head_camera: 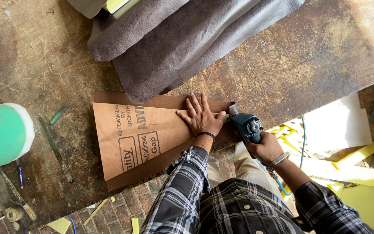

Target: The person staples brown fabric onto a long wooden frame using a pneumatic staple gun, then staples a triangular cardboard template onto the workbench. The person also uses scissors to trim excess fabric from the template.

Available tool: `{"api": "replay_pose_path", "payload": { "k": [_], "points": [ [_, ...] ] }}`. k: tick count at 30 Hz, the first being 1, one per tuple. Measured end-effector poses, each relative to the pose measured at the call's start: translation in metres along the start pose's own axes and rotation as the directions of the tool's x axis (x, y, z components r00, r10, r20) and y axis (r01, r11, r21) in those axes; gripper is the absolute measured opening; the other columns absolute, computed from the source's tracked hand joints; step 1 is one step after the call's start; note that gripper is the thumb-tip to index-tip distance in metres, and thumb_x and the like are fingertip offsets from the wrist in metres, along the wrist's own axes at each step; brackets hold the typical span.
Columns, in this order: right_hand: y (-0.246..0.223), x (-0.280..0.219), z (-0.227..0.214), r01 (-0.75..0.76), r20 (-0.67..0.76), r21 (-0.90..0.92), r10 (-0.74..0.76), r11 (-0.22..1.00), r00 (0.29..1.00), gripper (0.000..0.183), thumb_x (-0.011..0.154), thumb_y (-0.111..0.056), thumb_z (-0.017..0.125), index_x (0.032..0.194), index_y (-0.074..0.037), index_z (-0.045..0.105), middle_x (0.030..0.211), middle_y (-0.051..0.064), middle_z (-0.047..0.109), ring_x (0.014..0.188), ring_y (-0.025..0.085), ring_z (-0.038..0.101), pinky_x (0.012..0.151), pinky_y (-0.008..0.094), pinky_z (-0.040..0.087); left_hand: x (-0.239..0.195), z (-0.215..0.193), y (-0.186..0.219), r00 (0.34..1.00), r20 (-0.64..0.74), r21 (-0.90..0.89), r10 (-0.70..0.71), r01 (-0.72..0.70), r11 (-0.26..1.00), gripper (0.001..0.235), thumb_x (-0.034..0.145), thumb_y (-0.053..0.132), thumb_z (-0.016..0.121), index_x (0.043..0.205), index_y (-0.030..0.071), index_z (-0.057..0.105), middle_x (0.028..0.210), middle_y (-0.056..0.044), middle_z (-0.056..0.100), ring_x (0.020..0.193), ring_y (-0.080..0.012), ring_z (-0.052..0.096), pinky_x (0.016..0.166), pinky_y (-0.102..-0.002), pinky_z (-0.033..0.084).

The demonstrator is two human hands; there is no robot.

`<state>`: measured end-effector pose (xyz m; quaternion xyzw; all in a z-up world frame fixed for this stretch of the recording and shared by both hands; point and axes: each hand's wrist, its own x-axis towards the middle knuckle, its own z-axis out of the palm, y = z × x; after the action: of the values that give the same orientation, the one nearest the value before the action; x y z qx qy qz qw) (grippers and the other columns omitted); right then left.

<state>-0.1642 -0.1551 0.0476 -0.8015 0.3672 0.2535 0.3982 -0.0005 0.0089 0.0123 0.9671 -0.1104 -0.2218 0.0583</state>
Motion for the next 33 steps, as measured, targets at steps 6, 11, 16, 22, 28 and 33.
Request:
{"api": "replay_pose_path", "payload": {
  "k": [6, 11, 16, 22, 28, 33],
  "points": [
    [0.009, -0.005, -0.012, -0.013, 0.04, 0.054, 0.011, 0.998, 0.999, 0.035, 0.075, -0.026, 0.077, 0.096, 0.001, 0.071, 0.076, 0.016, 0.078, 0.063, 0.025, 0.073, 0.065, 0.039, 0.06, -0.003, -0.001, 0.003, 1.0, -0.024, -0.038, 0.008, -0.009, 0.999, 0.111, 0.082, 0.071, 0.063, 0.164, 0.02, 0.01, 0.171, -0.018, -0.001, 0.157, -0.0366, 0.003, 0.114, -0.074, -0.015],
    [0.034, -0.012, -0.032, 0.02, 0.076, 0.06, -0.024, 0.998, 0.997, 0.034, 0.075, -0.026, 0.078, 0.094, 0.002, 0.073, 0.074, 0.015, 0.078, 0.062, 0.023, 0.074, 0.063, 0.037, 0.061, -0.007, -0.014, 0.003, 1.0, -0.024, -0.084, -0.001, -0.001, 0.996, 0.112, 0.08, 0.07, 0.066, 0.164, 0.02, 0.012, 0.171, -0.018, 0.002, 0.158, -0.0353, 0.003, 0.115, -0.073, -0.015],
    [0.04, -0.009, -0.051, 0.147, 0.104, -0.009, -0.145, 0.989, 0.984, 0.034, 0.072, -0.025, 0.08, 0.093, 0.001, 0.073, 0.072, 0.013, 0.077, 0.062, 0.022, 0.073, 0.063, 0.036, 0.059, -0.013, -0.021, -0.003, 0.999, -0.036, -0.207, -0.024, 0.016, 0.978, 0.107, 0.08, 0.063, 0.072, 0.162, 0.021, 0.017, 0.171, -0.014, 0.007, 0.158, -0.0327, 0.005, 0.12, -0.068, -0.012],
    [-0.005, -0.007, -0.067, 0.173, 0.256, -0.049, -0.155, 0.984, 0.954, 0.03, 0.075, -0.023, 0.079, 0.091, 0.002, 0.073, 0.07, 0.015, 0.077, 0.061, 0.026, 0.073, 0.062, 0.041, 0.06, -0.027, -0.001, -0.061, 0.945, -0.302, -0.442, -0.124, -0.024, 0.896, 0.09, 0.079, 0.023, 0.078, 0.158, 0.02, 0.036, 0.171, -0.016, 0.023, 0.155, -0.0352, 0.024, 0.123, -0.059, 0.021],
    [-0.092, -0.02, -0.026, 0.333, 0.331, -0.318, -0.226, 0.888, 0.916, 0.031, 0.078, -0.03, 0.08, 0.091, -0.002, 0.075, 0.07, 0.012, 0.078, 0.063, 0.023, 0.075, 0.065, 0.039, 0.06, -0.036, -0.009, -0.249, 0.674, -0.568, -0.472, -0.472, 0.203, 0.858, 0.076, 0.079, 0.026, 0.082, 0.145, 0.011, 0.048, 0.155, -0.023, 0.043, 0.144, -0.0433, 0.038, 0.118, -0.057, 0.03],
    [-0.183, -0.036, 0.06, 0.498, 0.322, -0.323, -0.402, 0.805, 0.857, 0.04, 0.075, -0.035, 0.085, 0.103, -0.008, 0.074, 0.079, 0.014, 0.078, 0.072, 0.027, 0.075, 0.072, 0.042, 0.059, -0.023, -0.022, -0.365, 0.772, -0.309, -0.62, -0.555, 0.279, 0.734, 0.055, 0.088, 0.038, 0.077, 0.131, 0.009, 0.06, 0.132, -0.024, 0.06, 0.121, -0.0418, 0.057, 0.099, -0.051, 0.047]
  ]
}}
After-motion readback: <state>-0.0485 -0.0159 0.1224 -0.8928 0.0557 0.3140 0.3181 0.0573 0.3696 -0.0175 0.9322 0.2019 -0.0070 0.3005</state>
